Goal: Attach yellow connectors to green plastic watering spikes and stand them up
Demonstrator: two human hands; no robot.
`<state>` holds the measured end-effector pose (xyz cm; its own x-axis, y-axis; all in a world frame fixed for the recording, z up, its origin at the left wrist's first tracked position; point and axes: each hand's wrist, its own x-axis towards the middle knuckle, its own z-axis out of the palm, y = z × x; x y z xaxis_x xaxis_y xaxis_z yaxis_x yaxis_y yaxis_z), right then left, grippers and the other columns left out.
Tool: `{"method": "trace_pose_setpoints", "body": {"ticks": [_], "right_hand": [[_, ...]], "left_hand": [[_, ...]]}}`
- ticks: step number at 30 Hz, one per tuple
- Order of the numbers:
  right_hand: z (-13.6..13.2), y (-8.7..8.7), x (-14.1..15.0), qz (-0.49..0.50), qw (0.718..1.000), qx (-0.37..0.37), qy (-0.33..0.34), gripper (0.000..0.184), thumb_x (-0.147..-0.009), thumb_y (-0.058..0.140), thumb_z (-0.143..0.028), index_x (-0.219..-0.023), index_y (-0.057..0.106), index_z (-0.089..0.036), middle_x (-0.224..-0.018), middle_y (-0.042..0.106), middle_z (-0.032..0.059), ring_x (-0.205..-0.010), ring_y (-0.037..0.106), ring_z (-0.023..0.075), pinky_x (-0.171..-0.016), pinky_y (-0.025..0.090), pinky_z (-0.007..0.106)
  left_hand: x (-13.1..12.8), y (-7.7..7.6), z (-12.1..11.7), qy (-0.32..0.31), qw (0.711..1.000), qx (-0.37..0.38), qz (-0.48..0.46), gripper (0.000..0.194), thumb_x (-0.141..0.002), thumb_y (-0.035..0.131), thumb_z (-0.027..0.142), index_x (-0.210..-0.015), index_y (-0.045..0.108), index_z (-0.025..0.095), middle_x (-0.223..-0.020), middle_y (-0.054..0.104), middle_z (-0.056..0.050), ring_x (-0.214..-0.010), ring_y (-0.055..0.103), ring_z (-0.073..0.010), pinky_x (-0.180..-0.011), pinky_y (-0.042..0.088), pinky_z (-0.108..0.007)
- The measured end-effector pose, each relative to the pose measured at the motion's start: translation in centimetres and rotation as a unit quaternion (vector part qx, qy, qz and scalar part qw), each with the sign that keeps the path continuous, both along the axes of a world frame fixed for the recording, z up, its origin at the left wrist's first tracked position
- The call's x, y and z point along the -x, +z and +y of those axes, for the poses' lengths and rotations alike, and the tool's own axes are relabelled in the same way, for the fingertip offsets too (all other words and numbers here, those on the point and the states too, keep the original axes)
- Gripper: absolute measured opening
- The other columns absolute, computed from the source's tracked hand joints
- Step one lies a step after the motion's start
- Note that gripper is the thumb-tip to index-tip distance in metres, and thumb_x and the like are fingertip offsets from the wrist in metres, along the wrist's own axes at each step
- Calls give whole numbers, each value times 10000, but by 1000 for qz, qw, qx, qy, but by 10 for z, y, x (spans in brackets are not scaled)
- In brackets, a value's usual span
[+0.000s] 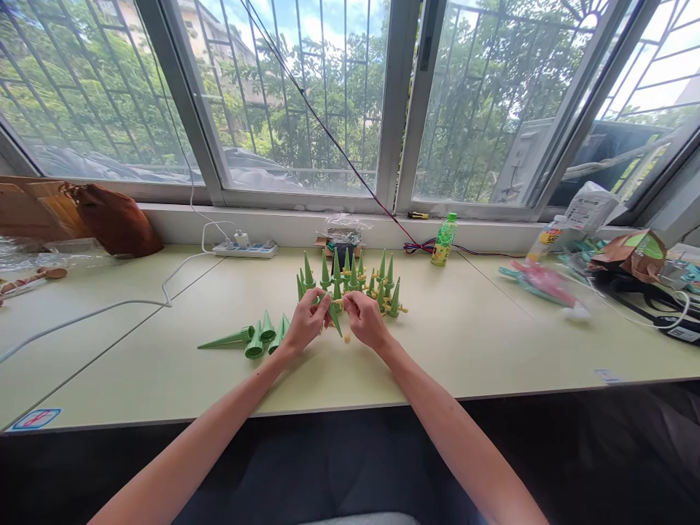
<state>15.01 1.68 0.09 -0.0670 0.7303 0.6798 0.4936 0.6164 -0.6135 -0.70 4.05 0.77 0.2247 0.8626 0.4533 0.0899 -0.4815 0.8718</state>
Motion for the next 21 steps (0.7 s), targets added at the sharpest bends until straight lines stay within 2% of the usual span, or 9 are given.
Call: {"method": "trace_pose_setpoints", "body": {"ticks": [10, 21], "right_hand": [[0, 0, -2, -5, 1000, 3, -7, 277, -967, 413, -318, -768, 549, -181, -683, 553, 11, -602, 478, 133, -598, 389, 250], [-1, 2, -1, -8, 1000, 9, -17, 300, -969, 416, -327, -719, 502, -186, -618, 480, -15, -557, 414, 120, -562, 339, 246]], "left_hand": [[-1, -5, 2, -25, 1000, -14, -2, 273, -903, 518, 442, -819, 455, 190, -831, 419, 18, -461, 511, -46, -382, 424, -199], [-1, -4, 2, -30, 999, -19, -4, 268, -906, 517, 435, -818, 476, 185, -865, 397, 11, -460, 502, -40, -373, 427, -212]]}}
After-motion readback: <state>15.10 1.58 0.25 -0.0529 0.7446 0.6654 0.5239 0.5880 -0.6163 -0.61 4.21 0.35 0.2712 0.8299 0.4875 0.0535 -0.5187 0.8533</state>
